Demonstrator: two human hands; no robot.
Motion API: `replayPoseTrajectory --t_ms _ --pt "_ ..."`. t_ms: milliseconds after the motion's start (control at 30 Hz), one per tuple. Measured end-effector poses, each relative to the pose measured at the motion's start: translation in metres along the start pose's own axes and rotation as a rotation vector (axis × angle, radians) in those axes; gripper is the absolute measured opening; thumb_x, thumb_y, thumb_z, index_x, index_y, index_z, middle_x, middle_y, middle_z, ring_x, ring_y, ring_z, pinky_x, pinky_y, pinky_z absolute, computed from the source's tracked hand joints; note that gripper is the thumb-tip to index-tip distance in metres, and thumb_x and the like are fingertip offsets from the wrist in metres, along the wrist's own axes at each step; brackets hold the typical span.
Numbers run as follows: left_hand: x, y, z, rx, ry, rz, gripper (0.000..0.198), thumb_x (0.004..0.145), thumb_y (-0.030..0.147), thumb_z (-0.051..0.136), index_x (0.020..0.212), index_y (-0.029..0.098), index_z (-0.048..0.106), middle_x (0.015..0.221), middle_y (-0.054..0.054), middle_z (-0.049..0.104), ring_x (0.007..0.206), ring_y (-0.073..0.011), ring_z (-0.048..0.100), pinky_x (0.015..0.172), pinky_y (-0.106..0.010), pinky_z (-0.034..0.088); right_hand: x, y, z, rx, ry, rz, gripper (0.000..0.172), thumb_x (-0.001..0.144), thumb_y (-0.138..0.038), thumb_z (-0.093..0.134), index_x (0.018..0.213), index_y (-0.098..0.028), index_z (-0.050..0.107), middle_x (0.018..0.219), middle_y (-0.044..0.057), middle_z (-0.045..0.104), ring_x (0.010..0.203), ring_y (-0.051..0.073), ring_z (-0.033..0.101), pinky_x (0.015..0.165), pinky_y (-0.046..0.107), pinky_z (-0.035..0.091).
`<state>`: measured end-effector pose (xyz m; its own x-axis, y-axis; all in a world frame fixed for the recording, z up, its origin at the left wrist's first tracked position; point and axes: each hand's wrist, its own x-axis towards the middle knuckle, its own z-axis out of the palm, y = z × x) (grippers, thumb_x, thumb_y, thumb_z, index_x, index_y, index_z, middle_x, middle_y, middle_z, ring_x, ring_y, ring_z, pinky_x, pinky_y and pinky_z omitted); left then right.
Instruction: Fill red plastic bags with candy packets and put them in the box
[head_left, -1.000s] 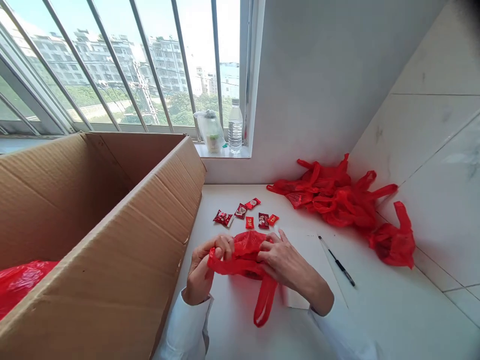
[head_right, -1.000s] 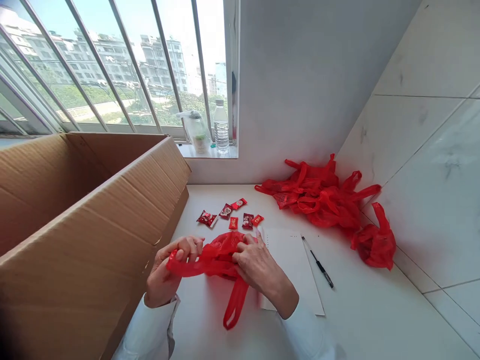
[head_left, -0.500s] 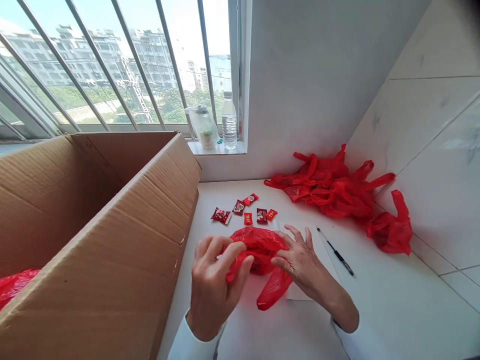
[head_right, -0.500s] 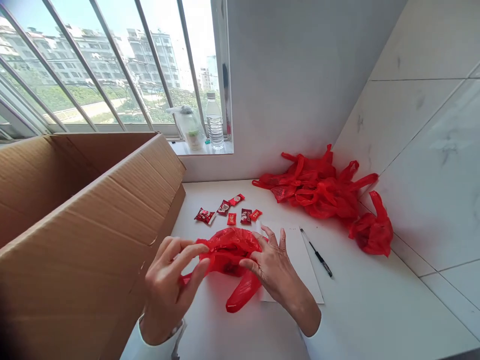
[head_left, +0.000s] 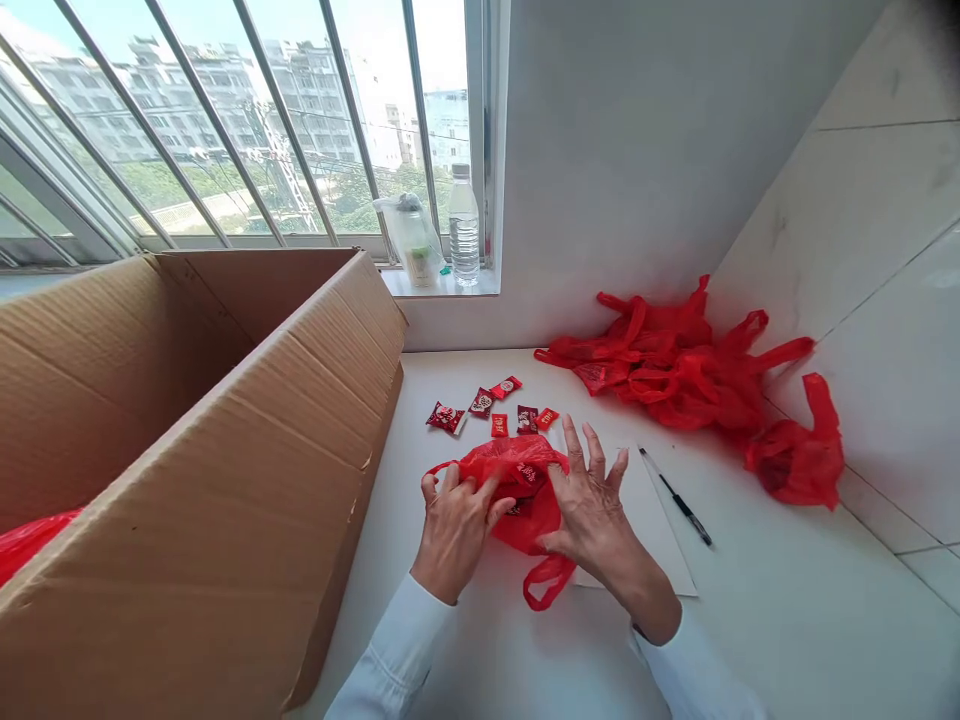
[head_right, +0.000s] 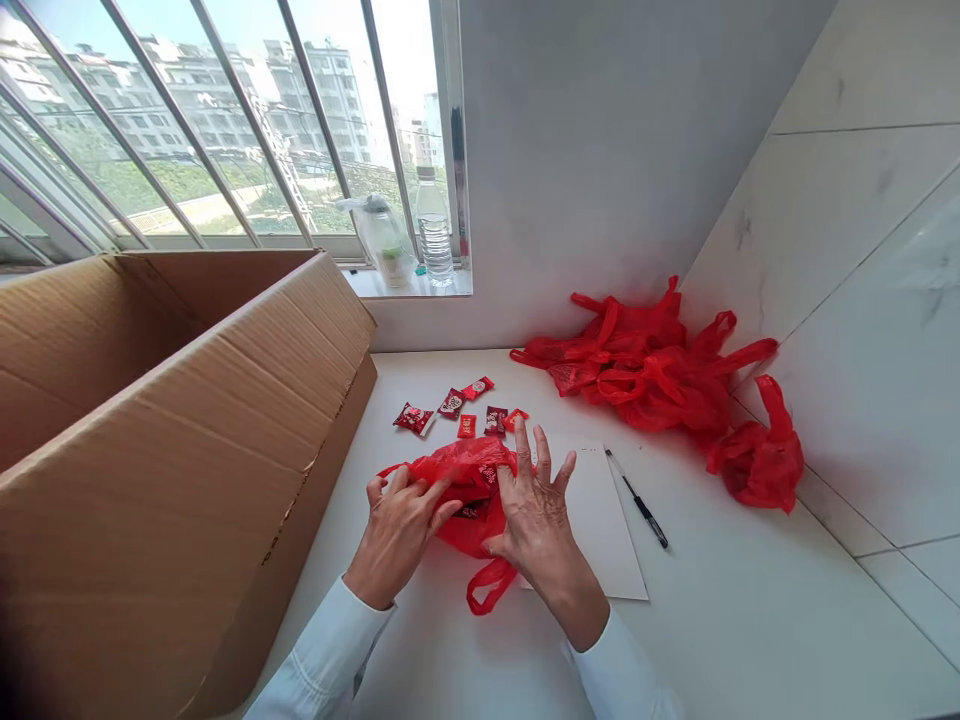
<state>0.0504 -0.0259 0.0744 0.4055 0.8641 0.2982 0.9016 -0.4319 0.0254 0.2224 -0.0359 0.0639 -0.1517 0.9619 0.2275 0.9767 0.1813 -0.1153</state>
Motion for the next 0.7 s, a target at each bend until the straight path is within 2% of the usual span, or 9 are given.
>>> replayPoseTrajectory --t_ms 100,167,267,333,433,500,533,600,700 --pt "-0.007 -0.011 -0.009 0.063 -0.124 -0.208 0.023 0.095 0.03 0.045 0.092 0.018 0.064 0.069 -0.006 0.065 0.093 -0.0297 0.059 0.087 -0.053 0.034 0.003 0.005 -0.006 0.002 -0.029 -0.021 0.084 0.043 -0.061 0.08 0.112 -0.016 0.062 0.156 0.021 0.002 0.14 0.045 -0.003 0.097 0.076 0.003" --pt "-0.018 -0.02 -0.014 0.117 -0.23 -0.31 0.021 0.091 0.027 0.051 0.084 0.013 0.064 0.072 -0.01 0.067 0.091 -0.032 0.061 0.083 -0.052 0.036 0.002 0.013 -0.008 -0.028 -0.084 0.005 0.066 0.044 -0.05 0.084 0.098 -0.017 0.067 0.156 0.02 0.006 0.14 0.045 -0.002 0.096 0.077 0.003" --pt "-0.038 -0.029 -0.02 0.105 -0.373 -0.357 0.011 0.084 0.016 0.058 0.09 0.009 0.064 0.081 -0.013 0.068 0.088 -0.0322 0.063 0.077 -0.047 0.04 -0.005 0.028 -0.009 -0.102 -0.117 0.091 0.031 0.05 -0.027 0.085 0.074 -0.016 0.068 0.154 0.02 0.018 0.14 0.046 0.005 0.096 0.077 0.008" --pt "-0.048 -0.028 -0.025 0.05 -0.405 -0.35 0.017 0.083 0.016 0.059 0.098 0.01 0.064 0.086 -0.012 0.068 0.089 -0.0315 0.063 0.076 -0.045 0.04 -0.012 0.034 -0.013 -0.116 -0.051 0.093 0.024 0.056 -0.02 0.082 0.076 -0.016 0.07 0.149 0.021 0.029 0.139 0.046 0.012 0.095 0.077 0.011" --pt "-0.046 -0.019 -0.036 -0.037 -0.321 -0.323 0.028 0.085 0.017 0.058 0.113 0.018 0.06 0.087 -0.007 0.069 0.09 -0.0284 0.062 0.078 -0.045 0.04 -0.017 0.027 -0.03 -0.037 0.157 -0.017 0.028 0.07 -0.018 0.073 0.097 -0.023 0.071 0.141 0.016 0.044 0.135 0.043 0.024 0.097 0.074 0.019" --pt "-0.033 -0.014 -0.041 -0.11 -0.248 -0.265 0.027 0.089 0.019 0.055 0.114 0.025 0.06 0.091 -0.003 0.069 0.091 -0.0252 0.06 0.081 -0.044 0.04 -0.016 0.012 -0.044 0.101 0.278 -0.124 0.03 0.083 -0.014 0.059 0.108 -0.026 0.068 0.132 0.011 0.054 0.128 0.034 0.038 0.1 0.06 0.034" --pt "-0.025 -0.013 -0.041 -0.154 -0.225 -0.21 0.023 0.091 0.022 0.052 0.112 0.028 0.06 0.093 -0.002 0.069 0.092 -0.0235 0.059 0.082 -0.042 0.04 -0.013 0.003 -0.048 0.186 0.286 -0.179 0.031 0.087 -0.012 0.051 0.11 -0.026 0.067 0.124 0.009 0.059 0.12 0.029 0.047 0.098 0.049 0.042" --pt "-0.008 -0.013 -0.035 -0.207 -0.238 -0.076 0.02 0.095 0.024 0.046 0.104 0.029 0.063 0.096 0.0 0.068 0.097 -0.0209 0.056 0.084 -0.038 0.042 -0.007 -0.013 -0.046 0.312 0.174 -0.261 0.033 0.09 -0.009 0.042 0.105 -0.023 0.068 0.103 0.007 0.067 0.097 0.02 0.059 0.082 0.032 0.051" --pt "0.011 -0.017 -0.013 -0.145 -0.303 0.007 0.022 0.092 0.016 0.047 0.105 0.025 0.062 0.105 -0.004 0.065 0.106 -0.0244 0.051 0.083 -0.038 0.045 0.006 -0.024 -0.01 0.317 -0.029 -0.233 0.031 0.088 -0.008 0.042 0.1 -0.02 0.068 0.091 0.006 0.068 0.083 0.019 0.063 0.072 0.032 0.053"
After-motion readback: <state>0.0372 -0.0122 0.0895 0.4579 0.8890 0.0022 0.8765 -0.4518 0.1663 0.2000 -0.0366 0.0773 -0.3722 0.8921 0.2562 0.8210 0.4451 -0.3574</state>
